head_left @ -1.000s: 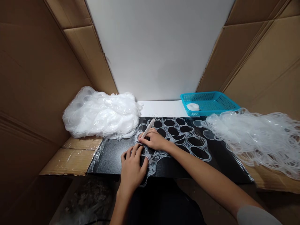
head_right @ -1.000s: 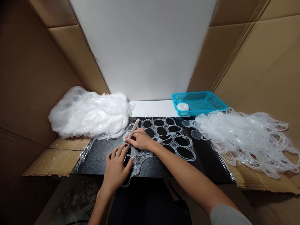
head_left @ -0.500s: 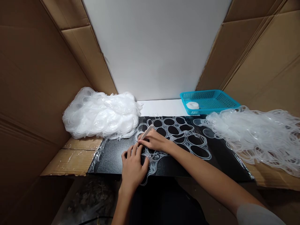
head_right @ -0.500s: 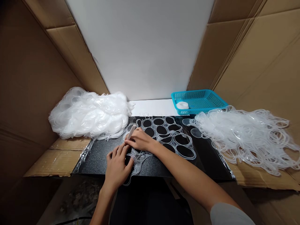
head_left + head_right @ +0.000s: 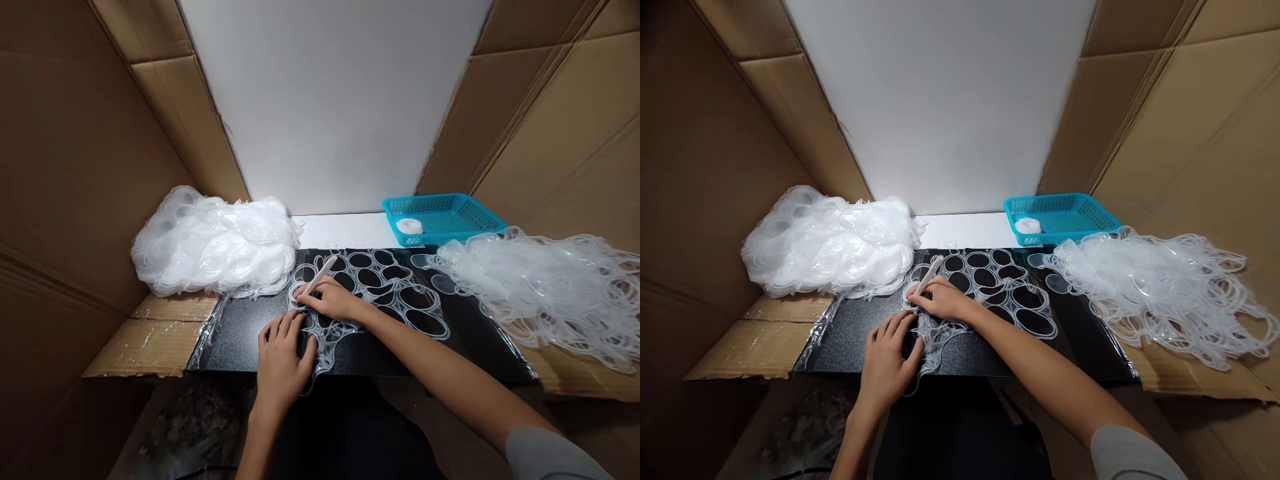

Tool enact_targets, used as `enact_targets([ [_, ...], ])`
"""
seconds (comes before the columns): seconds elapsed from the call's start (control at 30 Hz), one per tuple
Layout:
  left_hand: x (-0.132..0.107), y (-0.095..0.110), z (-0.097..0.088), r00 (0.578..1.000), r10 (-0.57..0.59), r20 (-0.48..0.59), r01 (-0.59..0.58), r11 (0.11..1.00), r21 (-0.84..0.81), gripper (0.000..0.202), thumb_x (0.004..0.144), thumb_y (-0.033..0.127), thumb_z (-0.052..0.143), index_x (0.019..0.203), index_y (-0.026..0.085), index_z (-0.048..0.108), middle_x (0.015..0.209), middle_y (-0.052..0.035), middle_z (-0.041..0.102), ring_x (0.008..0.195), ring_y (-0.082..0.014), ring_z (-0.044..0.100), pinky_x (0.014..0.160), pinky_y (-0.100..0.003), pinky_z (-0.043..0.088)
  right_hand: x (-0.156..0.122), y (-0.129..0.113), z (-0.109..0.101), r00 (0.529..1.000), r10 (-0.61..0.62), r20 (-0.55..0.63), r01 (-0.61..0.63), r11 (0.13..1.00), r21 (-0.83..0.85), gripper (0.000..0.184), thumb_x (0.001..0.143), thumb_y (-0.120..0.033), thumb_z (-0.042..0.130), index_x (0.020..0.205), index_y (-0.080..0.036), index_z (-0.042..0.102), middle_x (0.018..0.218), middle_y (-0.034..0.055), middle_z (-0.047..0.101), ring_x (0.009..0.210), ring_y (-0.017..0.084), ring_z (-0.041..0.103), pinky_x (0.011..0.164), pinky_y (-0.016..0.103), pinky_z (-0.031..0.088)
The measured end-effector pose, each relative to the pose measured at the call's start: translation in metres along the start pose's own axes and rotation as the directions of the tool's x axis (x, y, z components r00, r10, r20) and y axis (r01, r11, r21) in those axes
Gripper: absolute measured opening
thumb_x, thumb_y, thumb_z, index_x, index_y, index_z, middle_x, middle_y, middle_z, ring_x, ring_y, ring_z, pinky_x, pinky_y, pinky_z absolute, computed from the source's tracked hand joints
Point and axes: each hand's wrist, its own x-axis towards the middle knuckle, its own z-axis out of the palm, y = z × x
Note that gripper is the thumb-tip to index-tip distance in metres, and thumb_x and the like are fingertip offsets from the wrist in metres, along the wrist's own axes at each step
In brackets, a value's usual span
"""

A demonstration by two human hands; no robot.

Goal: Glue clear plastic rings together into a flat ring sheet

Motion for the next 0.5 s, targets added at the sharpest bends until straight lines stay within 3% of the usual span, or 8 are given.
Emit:
enact_targets([
  [0.33,0.0006,0.0002,0.0008,1.000,0.006,-0.004,-0.006,1.000,0.002,0.037,0.102,0.033,0.057,0.137,0.024,0.063,0.146,-0.0088,0.067,0.137,-0.0312,0.056,0.113,-0.053,0.040,-0.0016,0.0012,-0.0007,1.000,0.014,0.020,-0.015,0.999,0.046,0.016,0.103,-0.029,0.067,0.100,-0.025,0.082,0.116,0.0031,0.082,0.117,0.023,0.073,0.115,0.041,0.048],
  [0.5,0.0003,-0.0001,0.0011,1.000,0.009,0.001,-0.009,1.000,0.012,0.037,0.102,0.032,0.056,0.138,0.024,0.063,0.146,-0.0090,0.066,0.137,-0.0315,0.055,0.114,-0.053,0.039,-0.0016,-0.0004,-0.0024,0.999,-0.029,0.039,0.028,0.999,0.023,0.019,0.104,-0.028,0.064,0.100,-0.025,0.082,0.114,0.0046,0.082,0.113,0.024,0.074,0.111,0.041,0.049],
])
